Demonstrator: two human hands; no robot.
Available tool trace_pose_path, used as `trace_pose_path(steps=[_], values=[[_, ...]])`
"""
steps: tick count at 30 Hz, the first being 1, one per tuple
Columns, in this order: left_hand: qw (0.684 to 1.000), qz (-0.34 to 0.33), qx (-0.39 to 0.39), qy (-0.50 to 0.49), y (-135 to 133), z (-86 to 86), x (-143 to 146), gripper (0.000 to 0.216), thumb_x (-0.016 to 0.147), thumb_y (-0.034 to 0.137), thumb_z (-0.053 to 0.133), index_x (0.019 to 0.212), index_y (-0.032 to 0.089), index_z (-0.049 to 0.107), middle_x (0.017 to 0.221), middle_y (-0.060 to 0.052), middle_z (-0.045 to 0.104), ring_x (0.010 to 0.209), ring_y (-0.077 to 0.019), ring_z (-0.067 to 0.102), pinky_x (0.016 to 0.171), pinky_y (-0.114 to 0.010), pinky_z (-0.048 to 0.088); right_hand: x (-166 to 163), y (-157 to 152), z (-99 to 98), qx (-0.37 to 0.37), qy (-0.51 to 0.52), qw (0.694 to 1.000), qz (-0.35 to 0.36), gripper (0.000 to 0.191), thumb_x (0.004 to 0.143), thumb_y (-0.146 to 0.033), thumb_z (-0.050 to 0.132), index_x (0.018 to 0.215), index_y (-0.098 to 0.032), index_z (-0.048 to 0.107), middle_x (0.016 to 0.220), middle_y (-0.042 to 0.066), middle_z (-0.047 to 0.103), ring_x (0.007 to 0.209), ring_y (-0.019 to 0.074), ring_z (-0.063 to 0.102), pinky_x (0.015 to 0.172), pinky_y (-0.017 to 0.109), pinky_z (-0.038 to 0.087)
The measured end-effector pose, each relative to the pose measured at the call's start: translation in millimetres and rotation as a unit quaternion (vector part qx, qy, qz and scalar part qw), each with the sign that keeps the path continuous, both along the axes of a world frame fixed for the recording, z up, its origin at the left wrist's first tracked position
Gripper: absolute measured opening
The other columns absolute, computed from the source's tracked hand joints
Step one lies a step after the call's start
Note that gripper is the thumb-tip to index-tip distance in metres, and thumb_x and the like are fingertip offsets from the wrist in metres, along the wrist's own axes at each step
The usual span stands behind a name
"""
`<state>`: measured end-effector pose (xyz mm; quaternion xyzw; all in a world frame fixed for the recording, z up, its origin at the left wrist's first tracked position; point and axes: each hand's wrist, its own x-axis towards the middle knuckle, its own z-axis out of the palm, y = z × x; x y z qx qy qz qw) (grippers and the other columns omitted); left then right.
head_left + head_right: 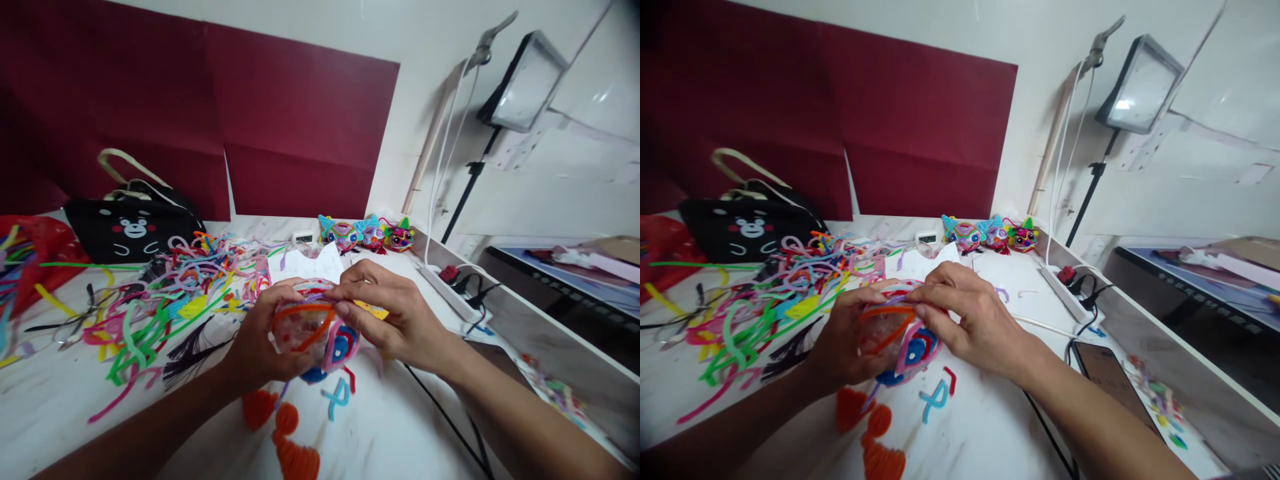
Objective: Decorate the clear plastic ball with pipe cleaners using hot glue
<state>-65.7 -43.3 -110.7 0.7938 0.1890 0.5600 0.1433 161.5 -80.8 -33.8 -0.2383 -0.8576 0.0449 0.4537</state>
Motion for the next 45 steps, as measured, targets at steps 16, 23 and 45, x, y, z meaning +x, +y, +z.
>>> trace_pose_path(steps=[16,23,45], values=[[0.982,-0.094,-0.15,-0.062,-9.9,3.3,3.5,0.061,0.063,0.033,0.087,0.115,0.03,0.056,0.119,-0.004,0.056,0.104,-0.0252,0.065,0.084,-0.035,0.058,1.8,3.2,-4.3,0.069,-0.036,0.997,-0.008,0.02,0.097,-0.016,0.055,0.103,-0.018,0.074,0.089,0.007,0.066,0.083,0.0174,0.064,0.072,0.034,0.051],[0.975,-0.103,-0.179,-0.084,-10.4,1.5,6.0,0.06,0.059,0.029,0.087,0.112,0.03,0.059,0.114,-0.004,0.06,0.099,-0.0266,0.066,0.082,-0.037,0.06,3.8,6.4,-8.9,0.092,-0.038,0.995,-0.005,0.022,0.099,-0.017,0.053,0.107,-0.019,0.074,0.09,0.008,0.066,0.084,0.0183,0.064,0.073,0.036,0.049],[0.973,-0.081,-0.198,-0.081,-11.5,-1.6,7.3,0.059,0.061,0.033,0.086,0.111,0.029,0.056,0.109,-0.002,0.061,0.091,-0.0236,0.068,0.075,-0.033,0.06,3.0,11.4,-4.7,0.086,-0.073,0.994,0.003,0.024,0.097,-0.013,0.049,0.101,-0.016,0.073,0.088,0.009,0.067,0.08,0.0186,0.059,0.074,0.035,0.046]])
